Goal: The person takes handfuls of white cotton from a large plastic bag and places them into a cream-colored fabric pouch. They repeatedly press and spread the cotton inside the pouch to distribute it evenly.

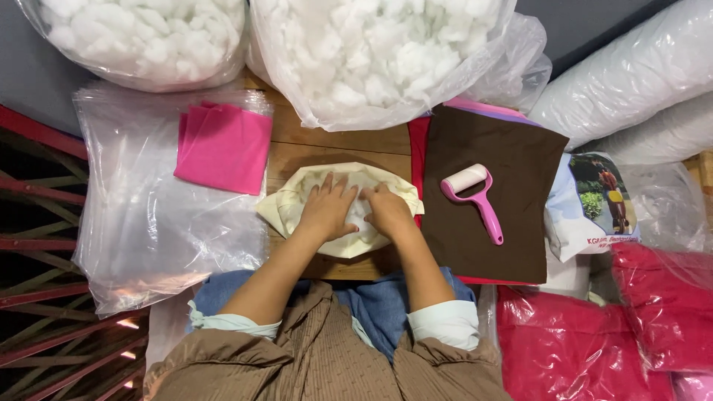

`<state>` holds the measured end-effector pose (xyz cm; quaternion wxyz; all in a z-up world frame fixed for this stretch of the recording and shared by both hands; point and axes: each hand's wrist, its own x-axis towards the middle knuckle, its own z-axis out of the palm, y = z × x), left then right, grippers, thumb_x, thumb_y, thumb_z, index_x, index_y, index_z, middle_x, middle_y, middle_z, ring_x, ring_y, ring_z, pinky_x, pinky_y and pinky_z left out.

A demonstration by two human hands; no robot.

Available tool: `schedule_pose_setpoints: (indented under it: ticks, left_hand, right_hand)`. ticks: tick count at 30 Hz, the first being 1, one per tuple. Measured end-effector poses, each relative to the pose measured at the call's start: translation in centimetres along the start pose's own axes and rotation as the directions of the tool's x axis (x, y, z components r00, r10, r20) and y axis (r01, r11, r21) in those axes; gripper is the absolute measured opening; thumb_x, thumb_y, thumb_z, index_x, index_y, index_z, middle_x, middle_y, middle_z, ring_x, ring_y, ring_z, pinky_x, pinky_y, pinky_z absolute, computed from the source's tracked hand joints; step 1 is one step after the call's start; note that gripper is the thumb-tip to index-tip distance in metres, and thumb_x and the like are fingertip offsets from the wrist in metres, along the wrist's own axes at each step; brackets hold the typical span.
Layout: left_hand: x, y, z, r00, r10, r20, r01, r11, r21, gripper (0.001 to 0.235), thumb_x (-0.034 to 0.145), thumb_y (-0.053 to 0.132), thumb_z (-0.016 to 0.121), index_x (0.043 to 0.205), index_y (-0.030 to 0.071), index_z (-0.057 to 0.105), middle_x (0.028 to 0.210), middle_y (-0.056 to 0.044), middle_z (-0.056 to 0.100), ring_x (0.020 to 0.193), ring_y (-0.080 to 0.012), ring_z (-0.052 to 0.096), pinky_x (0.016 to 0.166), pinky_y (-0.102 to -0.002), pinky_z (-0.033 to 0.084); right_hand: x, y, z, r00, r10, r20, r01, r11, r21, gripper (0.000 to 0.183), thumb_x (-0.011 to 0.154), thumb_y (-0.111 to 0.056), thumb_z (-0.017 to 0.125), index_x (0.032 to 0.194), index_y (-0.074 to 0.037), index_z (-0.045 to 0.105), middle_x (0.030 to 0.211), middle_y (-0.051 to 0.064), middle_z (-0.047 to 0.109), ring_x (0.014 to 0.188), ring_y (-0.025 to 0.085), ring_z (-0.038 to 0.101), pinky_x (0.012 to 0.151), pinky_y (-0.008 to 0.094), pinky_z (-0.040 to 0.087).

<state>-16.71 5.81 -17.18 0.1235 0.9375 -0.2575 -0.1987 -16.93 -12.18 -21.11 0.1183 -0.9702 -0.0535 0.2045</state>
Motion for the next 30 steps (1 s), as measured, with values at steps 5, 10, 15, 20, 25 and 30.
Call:
schedule_pose_setpoints:
  ticks: [5,10,15,20,25,30]
  left_hand:
    - [1.2,-0.2,2.5,0.999,-0.028,0.042,0.025,0.997,0.075,0.086,0.082,0.050,0.079,0.151,0.010,0.048,0.162,-0.019,0.038,0.153,-0.0448,0.022,0.118,-0.060,0.028]
    - [-0.5,1.2,1.3,0.997,0.030,-0.064,-0.030,1.000,0.003,0.085,0.085,0.048,0.076,0.154,0.010,0.044,0.164,-0.018,0.032,0.153,-0.0464,0.022,0.117,-0.061,0.031]
    - [0.1,1.2,3.9,0.996,0.000,-0.088,0.003,1.000,0.030,0.067,0.099,0.036,0.062,0.156,0.009,0.041,0.166,-0.015,0.032,0.153,-0.0427,0.023,0.119,-0.060,0.028]
    - [2.8,-1.3,9.5,0.998,0.004,-0.063,0.005,0.989,0.149,0.069,0.091,0.028,0.075,0.150,0.007,0.047,0.165,-0.014,0.033,0.153,-0.0426,0.023,0.118,-0.059,0.027]
    - [0.9,-0.4,5.5,1.000,-0.002,-0.003,0.002,0.995,0.101,0.068,0.089,0.026,0.076,0.148,0.006,0.048,0.166,-0.015,0.032,0.154,-0.0430,0.022,0.118,-0.061,0.027]
    - [0.4,-0.7,4.8,1.000,-0.013,0.011,0.013,1.000,0.026,0.067,0.094,0.041,0.067,0.150,0.008,0.050,0.164,-0.017,0.033,0.153,-0.0433,0.024,0.116,-0.061,0.032]
  right_hand:
    - [0.9,1.6,0.6,0.999,-0.037,-0.040,0.038,0.999,0.032,0.017,0.081,-0.008,0.078,0.096,-0.015,0.075,0.101,0.012,0.072,0.101,0.037,0.073,0.089,0.048,0.058]
    - [-2.8,0.7,-4.4,0.997,0.039,-0.068,-0.031,0.992,0.123,0.013,0.086,-0.013,0.074,0.098,-0.014,0.074,0.100,0.013,0.076,0.102,0.036,0.073,0.089,0.050,0.056]
    - [-4.7,-2.4,-5.4,0.991,-0.049,-0.127,0.066,0.989,0.134,0.056,0.082,-0.011,0.080,0.132,-0.017,0.056,0.144,0.018,0.047,0.123,0.048,0.059,0.100,0.061,0.053]
    - [1.4,3.3,5.0,0.994,-0.107,-0.037,0.103,0.989,-0.109,0.035,0.081,-0.011,0.079,0.113,-0.015,0.066,0.118,0.013,0.062,0.106,0.039,0.070,0.089,0.050,0.060]
    - [-1.6,2.3,-0.6,0.993,-0.047,-0.110,0.040,0.997,-0.072,0.011,0.083,-0.010,0.073,0.092,-0.017,0.071,0.095,0.008,0.068,0.095,0.035,0.074,0.083,0.047,0.059]
    - [-4.9,-0.6,-4.7,0.999,-0.011,0.050,0.005,0.994,0.113,0.020,0.092,-0.017,0.066,0.112,-0.016,0.066,0.103,0.017,0.076,0.106,0.043,0.070,0.091,0.054,0.054]
